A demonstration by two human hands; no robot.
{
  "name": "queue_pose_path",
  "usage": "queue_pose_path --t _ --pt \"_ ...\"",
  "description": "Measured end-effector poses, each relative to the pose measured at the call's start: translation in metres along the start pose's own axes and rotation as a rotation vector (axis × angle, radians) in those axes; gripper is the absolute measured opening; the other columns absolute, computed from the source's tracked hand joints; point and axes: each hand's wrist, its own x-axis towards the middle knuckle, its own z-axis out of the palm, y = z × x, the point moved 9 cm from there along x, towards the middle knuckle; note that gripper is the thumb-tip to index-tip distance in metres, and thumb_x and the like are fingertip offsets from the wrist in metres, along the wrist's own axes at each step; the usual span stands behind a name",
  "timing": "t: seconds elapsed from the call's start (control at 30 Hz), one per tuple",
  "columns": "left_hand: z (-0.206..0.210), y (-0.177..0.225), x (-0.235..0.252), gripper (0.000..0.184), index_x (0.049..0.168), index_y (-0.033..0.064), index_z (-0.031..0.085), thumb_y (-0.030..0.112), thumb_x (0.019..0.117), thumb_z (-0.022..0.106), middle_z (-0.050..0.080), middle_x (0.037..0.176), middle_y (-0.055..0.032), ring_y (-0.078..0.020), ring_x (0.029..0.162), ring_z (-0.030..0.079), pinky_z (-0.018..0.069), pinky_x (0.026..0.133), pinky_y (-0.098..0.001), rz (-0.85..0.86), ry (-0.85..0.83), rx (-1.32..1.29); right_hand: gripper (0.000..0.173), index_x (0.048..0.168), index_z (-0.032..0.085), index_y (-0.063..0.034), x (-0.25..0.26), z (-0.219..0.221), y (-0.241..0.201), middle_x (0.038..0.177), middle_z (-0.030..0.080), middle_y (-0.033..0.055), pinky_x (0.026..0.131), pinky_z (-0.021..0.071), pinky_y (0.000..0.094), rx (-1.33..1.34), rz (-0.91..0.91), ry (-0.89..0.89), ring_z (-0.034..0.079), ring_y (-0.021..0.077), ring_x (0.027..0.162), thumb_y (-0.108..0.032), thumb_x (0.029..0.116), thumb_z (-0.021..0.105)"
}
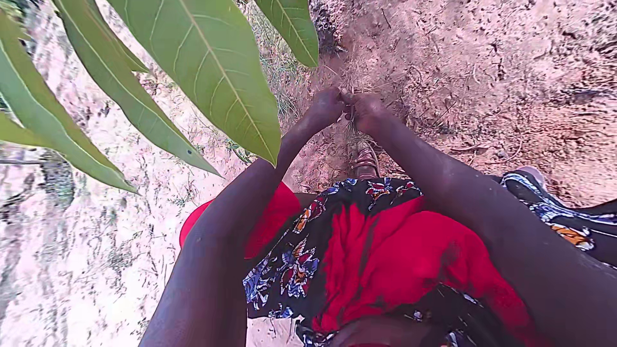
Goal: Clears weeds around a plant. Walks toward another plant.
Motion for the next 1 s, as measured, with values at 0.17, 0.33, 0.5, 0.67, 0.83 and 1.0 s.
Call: queue_pose_path --t 0.17,0.33,0.5,0.67,0.83,1.0 --pt "-0.015 -0.046 -0.002 0.031 0.138 -0.0026 0.050 0.004 0.1090 0.041 0.063 0.118 -0.0194 -0.0203 0.081 0.069 0.0592 0.074 -0.0347 -0.114 0.053 -0.345 0.026 0.106 0.060 -0.0023 0.011 -0.011 -0.019 0.082 0.067 0.0076 0.066 0.0572 0.0341 0.256 -0.083 0.044 0.066 0.0167 0.070 -0.022 0.1124 0.043" --pt "-0.031 -0.138 0.031 0.040 0.144 -0.0003 0.052 0.003 0.1057 0.041 0.060 0.132 -0.0244 -0.0282 0.094 0.070 0.0595 0.081 -0.0439 -0.172 0.191 -0.279 0.027 0.101 0.051 -0.0099 0.021 -0.058 -0.055 0.063 0.047 -0.0023 0.051 0.0516 0.0256 0.358 -0.181 0.182 0.051 0.0084 0.049 -0.030 0.1138 0.038" --pt "-0.010 -0.154 0.057 0.033 0.135 -0.0022 0.060 0.009 0.1061 0.049 0.066 0.124 -0.0255 -0.0321 0.091 0.073 0.0597 0.086 -0.0493 -0.216 0.132 -0.025 0.024 0.108 0.056 -0.0126 0.028 -0.108 -0.067 0.072 0.045 -0.0049 0.044 0.0342 0.0189 0.026 -0.186 0.422 0.037 0.0035 0.048 -0.035 0.1106 0.048" --pt "0.017 -0.119 0.050 0.040 0.127 -0.0095 0.060 0.023 0.1083 0.047 0.060 0.131 -0.0334 -0.0460 0.126 0.058 0.0436 0.105 -0.0624 -0.345 -0.053 0.322 0.020 0.095 0.053 -0.0152 0.033 -0.111 -0.047 0.064 0.046 -0.0073 0.042 0.0364 0.0183 -0.008 -0.117 0.368 0.039 0.0025 0.045 -0.030 0.1091 0.051" --pt "0.015 -0.095 0.035 0.034 0.126 -0.0129 0.059 0.010 0.1026 0.052 0.055 0.136 -0.0353 -0.0488 0.131 0.054 0.0445 0.104 -0.0638 -0.440 -0.028 0.378 0.020 0.097 0.052 -0.0134 0.038 -0.110 -0.035 0.065 0.049 -0.0059 0.042 0.0373 0.0183 -0.057 -0.081 0.356 0.041 0.0021 0.045 -0.029 0.1085 0.053" --pt "0.020 -0.095 0.036 0.032 0.127 -0.0121 0.059 0.007 0.1034 0.050 0.055 0.138 -0.0351 -0.0486 0.134 0.052 0.0419 0.107 -0.0630 -0.411 -0.064 0.424 0.021 0.105 0.053 -0.0109 0.038 -0.102 -0.037 0.070 0.052 -0.0045 0.044 0.0388 0.0193 -0.141 -0.077 0.334 0.044 0.0030 0.048 -0.031 0.1080 0.055"
